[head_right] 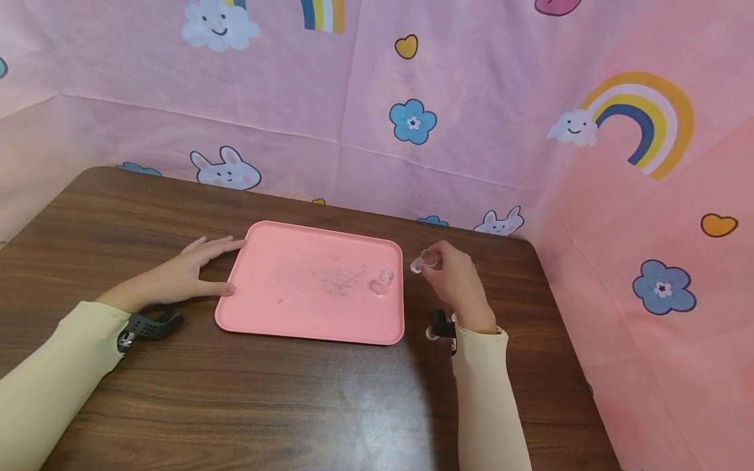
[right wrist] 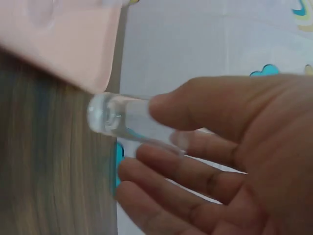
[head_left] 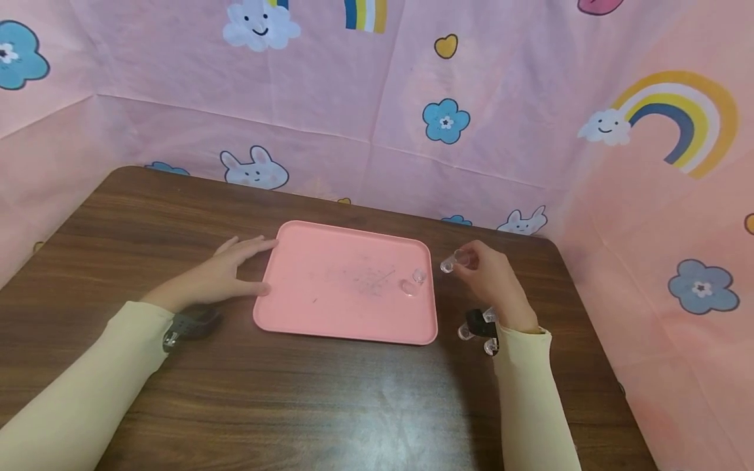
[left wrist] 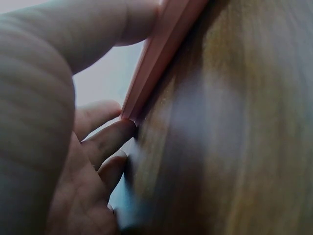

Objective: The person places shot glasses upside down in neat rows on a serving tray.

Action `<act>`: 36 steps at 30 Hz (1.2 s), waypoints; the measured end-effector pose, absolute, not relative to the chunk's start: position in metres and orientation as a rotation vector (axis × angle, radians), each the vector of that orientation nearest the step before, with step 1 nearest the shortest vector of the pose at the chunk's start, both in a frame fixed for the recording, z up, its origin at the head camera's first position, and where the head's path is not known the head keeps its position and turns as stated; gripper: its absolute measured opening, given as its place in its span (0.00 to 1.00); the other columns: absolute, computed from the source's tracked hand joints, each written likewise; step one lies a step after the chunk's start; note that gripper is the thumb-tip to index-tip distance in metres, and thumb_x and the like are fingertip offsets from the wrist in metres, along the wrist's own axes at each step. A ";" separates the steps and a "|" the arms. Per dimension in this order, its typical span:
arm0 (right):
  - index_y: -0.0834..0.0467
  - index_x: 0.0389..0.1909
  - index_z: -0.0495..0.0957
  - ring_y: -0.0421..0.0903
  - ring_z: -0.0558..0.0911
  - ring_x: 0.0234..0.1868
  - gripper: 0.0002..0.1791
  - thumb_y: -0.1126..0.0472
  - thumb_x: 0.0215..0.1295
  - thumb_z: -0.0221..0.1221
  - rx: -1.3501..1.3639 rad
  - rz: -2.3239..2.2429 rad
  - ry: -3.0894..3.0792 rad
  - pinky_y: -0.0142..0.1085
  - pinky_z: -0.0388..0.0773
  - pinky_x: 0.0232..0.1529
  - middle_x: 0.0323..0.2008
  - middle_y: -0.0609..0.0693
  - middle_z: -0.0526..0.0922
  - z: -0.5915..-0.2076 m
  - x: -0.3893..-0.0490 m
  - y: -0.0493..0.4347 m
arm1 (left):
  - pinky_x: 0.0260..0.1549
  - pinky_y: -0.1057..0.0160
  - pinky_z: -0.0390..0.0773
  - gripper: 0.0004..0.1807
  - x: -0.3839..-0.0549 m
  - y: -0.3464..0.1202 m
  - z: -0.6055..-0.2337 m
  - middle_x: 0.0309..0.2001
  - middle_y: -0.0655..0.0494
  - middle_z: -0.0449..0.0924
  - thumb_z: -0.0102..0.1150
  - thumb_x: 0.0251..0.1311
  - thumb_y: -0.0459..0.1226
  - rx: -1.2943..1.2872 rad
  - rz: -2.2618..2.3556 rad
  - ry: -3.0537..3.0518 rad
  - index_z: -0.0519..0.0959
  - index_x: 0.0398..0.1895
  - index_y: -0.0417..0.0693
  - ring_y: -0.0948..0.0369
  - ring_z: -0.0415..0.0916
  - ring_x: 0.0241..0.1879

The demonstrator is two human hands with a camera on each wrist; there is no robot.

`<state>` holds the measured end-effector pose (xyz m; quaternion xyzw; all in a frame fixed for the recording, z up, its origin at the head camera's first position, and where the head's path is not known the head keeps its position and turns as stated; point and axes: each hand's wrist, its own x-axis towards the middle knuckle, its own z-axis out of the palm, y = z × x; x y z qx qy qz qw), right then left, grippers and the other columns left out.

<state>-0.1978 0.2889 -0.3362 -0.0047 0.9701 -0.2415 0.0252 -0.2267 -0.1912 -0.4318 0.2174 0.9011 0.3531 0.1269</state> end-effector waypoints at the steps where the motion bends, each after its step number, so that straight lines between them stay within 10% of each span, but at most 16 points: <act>1: 0.60 0.58 0.76 0.57 0.82 0.54 0.18 0.57 0.73 0.63 -0.026 -0.790 3.013 0.54 0.81 0.57 0.52 0.59 0.84 -0.337 -0.196 0.287 | 0.77 0.33 0.30 0.52 -0.226 -0.191 -0.432 0.81 0.38 0.53 0.72 0.58 0.57 0.630 1.028 2.622 0.58 0.81 0.49 0.38 0.39 0.81; 36: 0.58 0.52 0.71 0.48 0.83 0.55 0.17 0.65 0.68 0.65 -0.420 -1.490 2.959 0.50 0.83 0.57 0.52 0.52 0.86 -0.351 -0.186 0.264 | 0.78 0.39 0.27 0.51 -0.225 -0.191 -0.431 0.80 0.35 0.52 0.71 0.59 0.56 0.674 1.041 2.623 0.59 0.81 0.47 0.38 0.41 0.81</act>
